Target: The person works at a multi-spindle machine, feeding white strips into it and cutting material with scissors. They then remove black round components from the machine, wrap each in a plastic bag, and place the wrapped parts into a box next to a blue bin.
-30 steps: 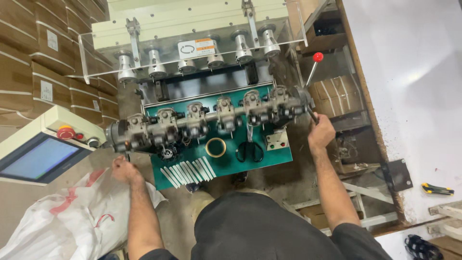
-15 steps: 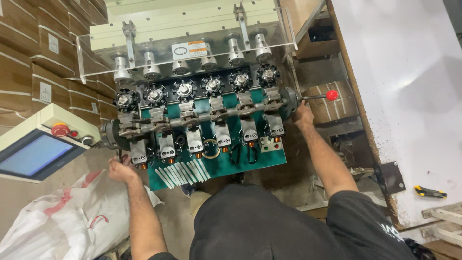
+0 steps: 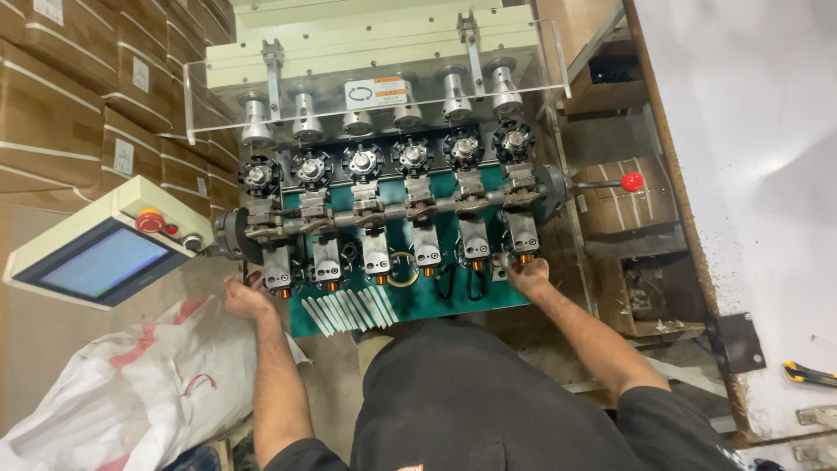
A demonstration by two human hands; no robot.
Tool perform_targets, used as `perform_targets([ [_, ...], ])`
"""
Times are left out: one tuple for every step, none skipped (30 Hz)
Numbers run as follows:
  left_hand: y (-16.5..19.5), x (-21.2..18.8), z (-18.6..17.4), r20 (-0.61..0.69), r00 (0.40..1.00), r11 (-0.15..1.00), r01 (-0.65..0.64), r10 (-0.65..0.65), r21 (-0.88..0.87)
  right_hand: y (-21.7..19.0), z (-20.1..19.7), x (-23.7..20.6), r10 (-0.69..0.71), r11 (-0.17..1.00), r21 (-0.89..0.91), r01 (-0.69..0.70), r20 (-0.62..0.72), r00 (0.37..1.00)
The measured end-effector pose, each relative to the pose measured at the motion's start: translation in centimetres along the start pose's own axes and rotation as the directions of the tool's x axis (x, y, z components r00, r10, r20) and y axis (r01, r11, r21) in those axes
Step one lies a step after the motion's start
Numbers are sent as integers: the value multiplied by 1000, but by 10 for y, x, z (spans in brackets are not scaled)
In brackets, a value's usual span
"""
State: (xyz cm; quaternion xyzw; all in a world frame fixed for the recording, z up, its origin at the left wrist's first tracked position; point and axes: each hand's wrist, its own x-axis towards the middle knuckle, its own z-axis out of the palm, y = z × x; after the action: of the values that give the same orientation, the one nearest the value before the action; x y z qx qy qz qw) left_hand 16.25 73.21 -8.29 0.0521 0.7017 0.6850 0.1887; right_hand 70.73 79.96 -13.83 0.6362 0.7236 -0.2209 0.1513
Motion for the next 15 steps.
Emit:
perform_targets([
  [0, 0, 0, 2, 1000, 1000, -12, 12, 11, -11, 3, 2, -46, 999, 14, 47, -53, 998],
  [0, 1, 0, 2, 1000, 999, -25, 25, 22, -25, 7, 4, -104, 994, 21, 106, -97, 990],
  [0, 3, -1, -3, 999, 999, -40, 40, 30, -41, 11, 7, -163, 986, 19, 166, -111, 980],
  [0, 5, -3, 4, 1000, 999, 2, -1, -37, -58, 16, 9, -218, 975, 18, 221, -112, 970],
  [1, 7, -4, 13, 999, 994, 42, -41, -105, -72, 22, 8, -192, 977, 89, 194, -24, 981],
  [1, 10, -6, 24, 999, 994, 46, -44, -94, -87, 26, 9, -143, 976, 178, 128, 73, 987],
  [2, 13, -8, 37, 998, 995, 49, -46, -83, -102, 28, 10, 40, 917, 366, -156, 306, 951],
  [2, 16, -11, 70, 994, 994, 87, -82, -68, -109, 32, 10, 33, 966, 243, -89, 223, 974],
  [3, 19, -14, 105, 987, 991, 125, -119, -50, -112, 35, 9, 19, 993, 111, -35, 138, 990],
  [4, 23, -17, 143, 977, 986, 162, -156, -30, -116, 37, 9, -2, 1000, -26, 3, 54, 999],
  [4, 26, -21, 191, 963, 980, 197, -189, -22, -119, 38, 9, -2, 1000, -12, 2, 9, 1000],
  [5, 29, -25, 242, 944, 972, 233, -224, -10, -119, 39, 8, 2, 1000, 1, -2, -37, 999],
  [4, 32, -28, 295, 919, 963, 271, -261, 5, -120, 40, 8, 11, 1000, 14, -9, -81, 997],
  [4, 36, -32, 332, 891, 945, 328, -309, -2, -121, 41, 7, 90, 939, 335, -75, -29, 995],
  [2, 39, -35, 369, 860, 924, 383, -353, -8, -122, 42, 6, 146, 774, 618, -141, 42, 988],
])
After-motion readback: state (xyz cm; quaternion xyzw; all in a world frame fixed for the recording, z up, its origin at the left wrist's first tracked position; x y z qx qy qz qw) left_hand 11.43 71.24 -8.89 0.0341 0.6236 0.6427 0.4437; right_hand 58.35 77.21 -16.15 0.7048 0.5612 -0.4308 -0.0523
